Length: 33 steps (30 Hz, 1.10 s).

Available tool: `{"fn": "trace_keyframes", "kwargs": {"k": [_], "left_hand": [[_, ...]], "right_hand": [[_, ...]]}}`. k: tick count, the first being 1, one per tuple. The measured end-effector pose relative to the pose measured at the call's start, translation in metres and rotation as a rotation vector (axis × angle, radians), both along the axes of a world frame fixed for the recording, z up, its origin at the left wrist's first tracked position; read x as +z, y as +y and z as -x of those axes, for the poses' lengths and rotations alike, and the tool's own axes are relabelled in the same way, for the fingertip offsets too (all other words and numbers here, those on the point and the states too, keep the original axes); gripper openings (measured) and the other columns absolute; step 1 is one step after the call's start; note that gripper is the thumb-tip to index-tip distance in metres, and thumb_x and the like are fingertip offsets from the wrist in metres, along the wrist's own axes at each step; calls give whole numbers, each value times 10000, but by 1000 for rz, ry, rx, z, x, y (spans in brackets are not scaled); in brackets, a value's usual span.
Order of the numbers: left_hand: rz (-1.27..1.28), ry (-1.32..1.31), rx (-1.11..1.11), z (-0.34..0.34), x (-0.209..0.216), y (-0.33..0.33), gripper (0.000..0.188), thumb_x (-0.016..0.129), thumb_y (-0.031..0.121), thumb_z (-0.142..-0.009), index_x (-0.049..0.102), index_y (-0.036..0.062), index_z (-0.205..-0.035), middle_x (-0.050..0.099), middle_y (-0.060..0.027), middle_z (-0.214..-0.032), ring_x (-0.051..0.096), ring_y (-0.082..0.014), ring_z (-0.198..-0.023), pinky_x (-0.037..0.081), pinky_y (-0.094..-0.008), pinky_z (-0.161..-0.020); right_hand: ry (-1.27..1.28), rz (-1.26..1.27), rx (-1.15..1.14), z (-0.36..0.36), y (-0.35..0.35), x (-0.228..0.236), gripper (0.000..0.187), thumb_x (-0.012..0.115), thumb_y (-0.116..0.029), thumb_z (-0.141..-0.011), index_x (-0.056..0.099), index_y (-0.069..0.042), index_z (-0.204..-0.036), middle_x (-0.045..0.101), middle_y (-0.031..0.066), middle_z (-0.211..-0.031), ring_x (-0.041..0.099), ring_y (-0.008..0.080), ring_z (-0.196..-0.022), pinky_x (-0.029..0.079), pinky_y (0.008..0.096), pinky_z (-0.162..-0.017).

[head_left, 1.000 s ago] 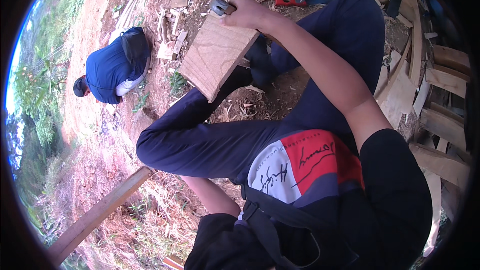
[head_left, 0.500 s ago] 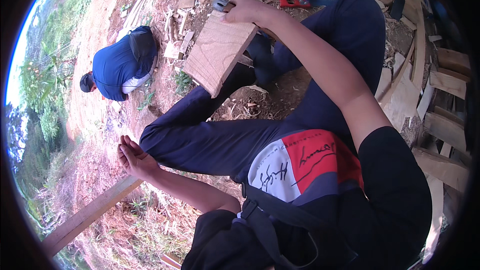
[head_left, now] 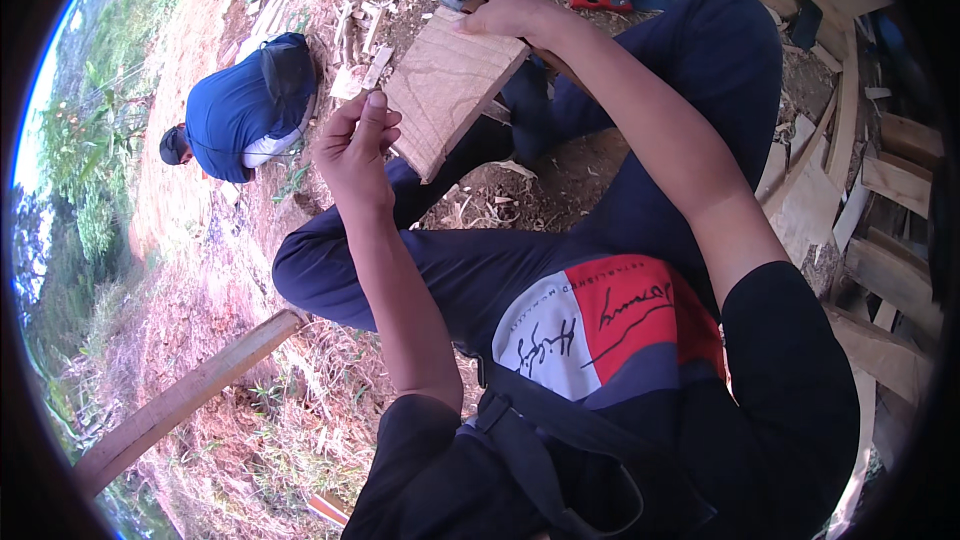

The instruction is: The person sits on the ground and uses a hammer to drive nails into a small wooden block. They repeatedly position the nail, strike it with the hammer, and adjust the wood to continue the process.

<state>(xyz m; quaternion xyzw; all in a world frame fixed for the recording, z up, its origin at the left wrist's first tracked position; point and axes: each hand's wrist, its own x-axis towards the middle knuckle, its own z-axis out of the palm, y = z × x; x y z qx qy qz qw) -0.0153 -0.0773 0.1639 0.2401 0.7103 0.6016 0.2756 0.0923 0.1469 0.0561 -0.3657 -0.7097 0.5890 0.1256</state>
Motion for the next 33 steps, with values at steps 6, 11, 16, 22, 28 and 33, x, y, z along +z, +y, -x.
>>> {"fn": "trace_keyframes", "kwargs": {"k": [6,11,16,22,28,33], "left_hand": [[102,283,-171,-4,-31,35,210,727,156,-880,689,-35,-959,678,-30,-827,611,-76,-767,487,-227,-713],[102,338,-164,-6,-44,36,167,737,110,-852,696,-28,-937,694,-49,-835,614,-93,-773,484,-248,-740],[165,492,-189,-11,-42,39,153,728,102,-841,693,-26,-917,696,-101,-854,633,-153,-767,490,-282,-738],[174,570,-191,-12,-46,38,147,710,88,-834,681,-49,-876,678,-129,-861,634,-212,-764,484,-303,-734],[153,512,-145,-13,-42,36,137,712,71,-838,685,-60,-865,696,-118,-871,639,-164,-754,491,-275,-722],[157,509,-137,-15,-41,35,145,717,77,-838,689,-63,-860,704,-116,-882,647,-156,-770,495,-268,-741]], "right_hand": [[17,0,24,-3,-6,15,394,778,-254,-753,663,17,-1016,668,104,-890,625,180,-820,482,334,-765],[17,-15,12,-2,-2,8,425,796,-284,-706,672,27,-966,685,163,-888,665,253,-845,497,362,-778],[13,-46,49,-3,-3,5,367,758,-249,-788,651,0,-1035,647,59,-852,593,133,-782,473,310,-732],[-24,-91,44,-2,-5,13,378,757,-261,-779,659,-4,-1039,655,67,-851,599,140,-792,471,317,-735],[-47,-88,26,-2,-3,11,376,758,-264,-775,667,-6,-1033,666,81,-861,607,152,-794,473,318,-741],[-29,-94,22,-5,-5,15,379,760,-270,-773,672,-12,-1037,670,80,-868,612,155,-787,477,317,-741]]}}
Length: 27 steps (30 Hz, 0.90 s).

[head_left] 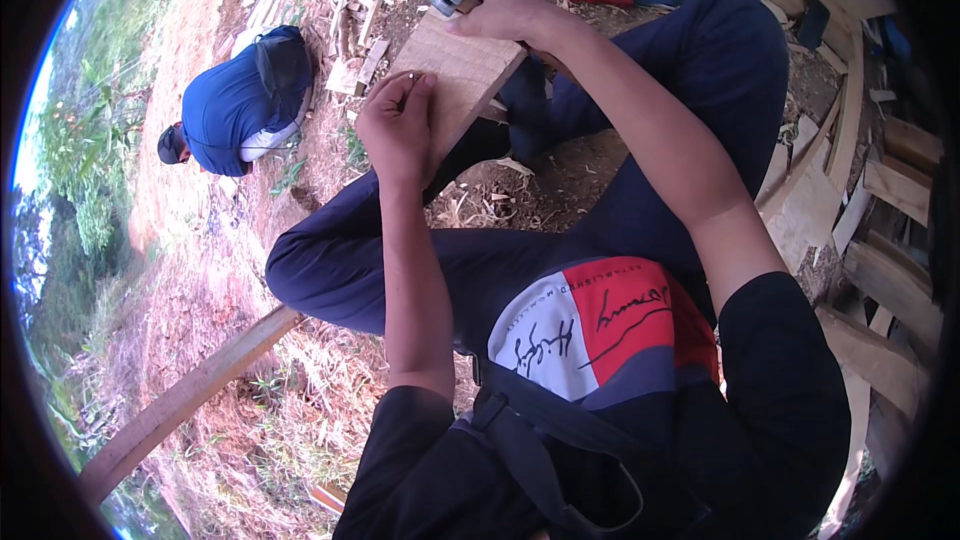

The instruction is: The person sits on the ground and uses a hammer to drive nails into a small wooden block. They repeatedly position the nail, strike it with the hammer, and adjust the wood to continue the process.

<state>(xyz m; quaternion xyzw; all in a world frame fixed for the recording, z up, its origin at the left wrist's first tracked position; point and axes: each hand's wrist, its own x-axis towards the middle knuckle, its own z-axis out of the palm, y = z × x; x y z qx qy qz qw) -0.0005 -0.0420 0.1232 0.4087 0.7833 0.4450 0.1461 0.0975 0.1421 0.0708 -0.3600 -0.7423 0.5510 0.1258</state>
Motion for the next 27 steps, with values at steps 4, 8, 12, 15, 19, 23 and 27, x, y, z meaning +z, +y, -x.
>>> {"fn": "trace_keyframes", "kwargs": {"k": [4,8,12,15,19,23,27], "left_hand": [[-5,-19,22,0,-3,0,146,723,82,-830,701,-55,-878,709,-129,-885,662,-177,-791,500,-274,-756],[45,68,12,6,-8,-3,213,741,160,-844,731,-35,-932,724,-100,-913,660,-138,-836,504,-275,-791],[-13,130,-13,7,-8,0,183,747,130,-815,730,-22,-914,721,-124,-894,685,-198,-796,518,-289,-753],[-56,178,-10,3,-9,3,166,748,114,-802,731,-14,-905,718,-139,-892,696,-229,-778,525,-296,-735],[-51,179,11,-4,-2,3,165,750,114,-798,732,-10,-906,718,-144,-895,698,-237,-779,529,-302,-737],[15,35,12,1,-8,4,227,759,168,-824,735,-25,-942,721,-109,-907,676,-172,-826,506,-278,-789],[47,-154,23,4,-7,2,221,744,166,-847,733,-28,-952,714,-86,-918,647,-130,-830,494,-258,-779]], "right_hand": [[5,9,-12,1,1,-6,374,746,-285,-787,675,-15,-1036,677,81,-874,623,153,-795,482,318,-746],[-93,-109,-63,0,-2,3,390,709,-339,-821,677,-11,-1030,681,82,-871,623,152,-796,483,315,-754],[49,81,-221,-4,-5,15,473,654,-473,-870,669,-12,-978,633,54,-794,581,146,-746,477,320,-725],[66,57,-162,-18,-2,32,525,643,-540,-868,658,-23,-957,611,42,-782,573,140,-738,467,307,-702],[54,193,73,-24,-7,44,482,728,-479,-825,656,-29,-981,624,43,-850,573,130,-779,465,288,-717],[61,230,83,-21,-4,24,408,760,-382,-810,670,-27,-990,642,45,-897,579,133,-826,466,295,-753],[36,162,56,-17,2,19,391,751,-347,-821,671,-19,-1018,653,51,-921,587,137,-865,464,304,-783]]}}
